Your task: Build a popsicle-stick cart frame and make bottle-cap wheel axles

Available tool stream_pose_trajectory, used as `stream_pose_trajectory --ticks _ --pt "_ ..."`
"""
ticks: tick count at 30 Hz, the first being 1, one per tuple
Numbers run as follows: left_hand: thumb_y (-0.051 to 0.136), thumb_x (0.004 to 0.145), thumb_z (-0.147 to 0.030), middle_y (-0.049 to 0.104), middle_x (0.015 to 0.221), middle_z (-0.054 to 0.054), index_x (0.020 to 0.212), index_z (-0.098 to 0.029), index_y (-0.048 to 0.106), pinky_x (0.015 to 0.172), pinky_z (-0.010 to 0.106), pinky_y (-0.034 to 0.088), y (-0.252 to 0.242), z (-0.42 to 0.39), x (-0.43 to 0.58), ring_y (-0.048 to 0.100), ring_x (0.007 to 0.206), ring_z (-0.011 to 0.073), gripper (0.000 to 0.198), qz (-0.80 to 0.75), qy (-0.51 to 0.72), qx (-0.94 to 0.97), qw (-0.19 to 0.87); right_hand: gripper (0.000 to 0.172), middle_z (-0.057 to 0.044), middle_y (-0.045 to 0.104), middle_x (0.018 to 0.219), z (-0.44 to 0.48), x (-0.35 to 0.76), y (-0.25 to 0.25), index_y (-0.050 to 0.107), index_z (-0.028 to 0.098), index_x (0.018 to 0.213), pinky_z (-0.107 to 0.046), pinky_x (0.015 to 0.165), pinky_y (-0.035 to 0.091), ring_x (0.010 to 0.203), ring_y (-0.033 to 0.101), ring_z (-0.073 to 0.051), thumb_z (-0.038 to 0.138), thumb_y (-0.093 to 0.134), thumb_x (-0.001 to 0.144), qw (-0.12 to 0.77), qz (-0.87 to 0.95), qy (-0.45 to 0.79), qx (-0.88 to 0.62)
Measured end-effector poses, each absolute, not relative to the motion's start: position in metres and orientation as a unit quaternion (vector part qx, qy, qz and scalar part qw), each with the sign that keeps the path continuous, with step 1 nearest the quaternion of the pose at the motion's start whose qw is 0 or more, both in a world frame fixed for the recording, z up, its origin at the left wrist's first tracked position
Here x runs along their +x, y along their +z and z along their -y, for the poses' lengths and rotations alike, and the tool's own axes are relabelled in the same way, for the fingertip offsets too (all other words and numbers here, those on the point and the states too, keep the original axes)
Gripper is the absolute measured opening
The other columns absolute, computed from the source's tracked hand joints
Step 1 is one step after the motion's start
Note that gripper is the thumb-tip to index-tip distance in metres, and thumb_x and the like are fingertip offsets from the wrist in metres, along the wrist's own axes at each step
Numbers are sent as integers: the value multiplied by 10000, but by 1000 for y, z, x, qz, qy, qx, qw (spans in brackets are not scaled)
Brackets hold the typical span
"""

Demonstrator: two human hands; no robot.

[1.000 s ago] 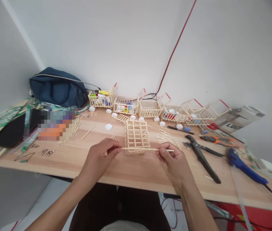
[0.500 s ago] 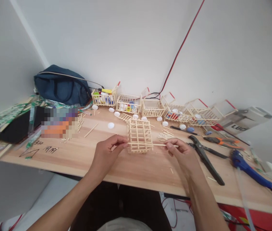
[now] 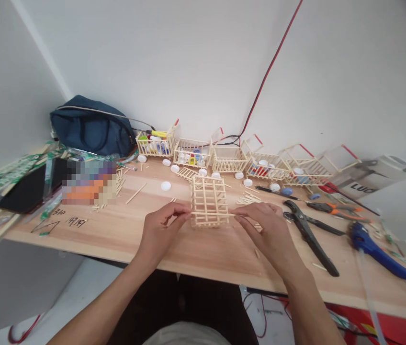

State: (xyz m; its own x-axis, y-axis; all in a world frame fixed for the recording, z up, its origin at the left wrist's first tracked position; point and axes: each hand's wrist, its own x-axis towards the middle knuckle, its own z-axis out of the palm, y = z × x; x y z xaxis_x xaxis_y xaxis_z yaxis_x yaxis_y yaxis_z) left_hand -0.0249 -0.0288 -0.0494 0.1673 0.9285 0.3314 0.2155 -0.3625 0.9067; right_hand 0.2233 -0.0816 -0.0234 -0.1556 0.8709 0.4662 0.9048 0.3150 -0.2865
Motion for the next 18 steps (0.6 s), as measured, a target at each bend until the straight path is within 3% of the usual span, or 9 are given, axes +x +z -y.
stream_pose_trajectory --ticks 18 --pt "591 876 -212 722 862 11 906 -213 705 745 228 510 -52 34 -27 654 787 138 117 -427 477 721 264 166 -26 716 915 80 224 -27 653 242 913 -374 847 341 888 634 -207 289 504 967 299 754 -8 -585"
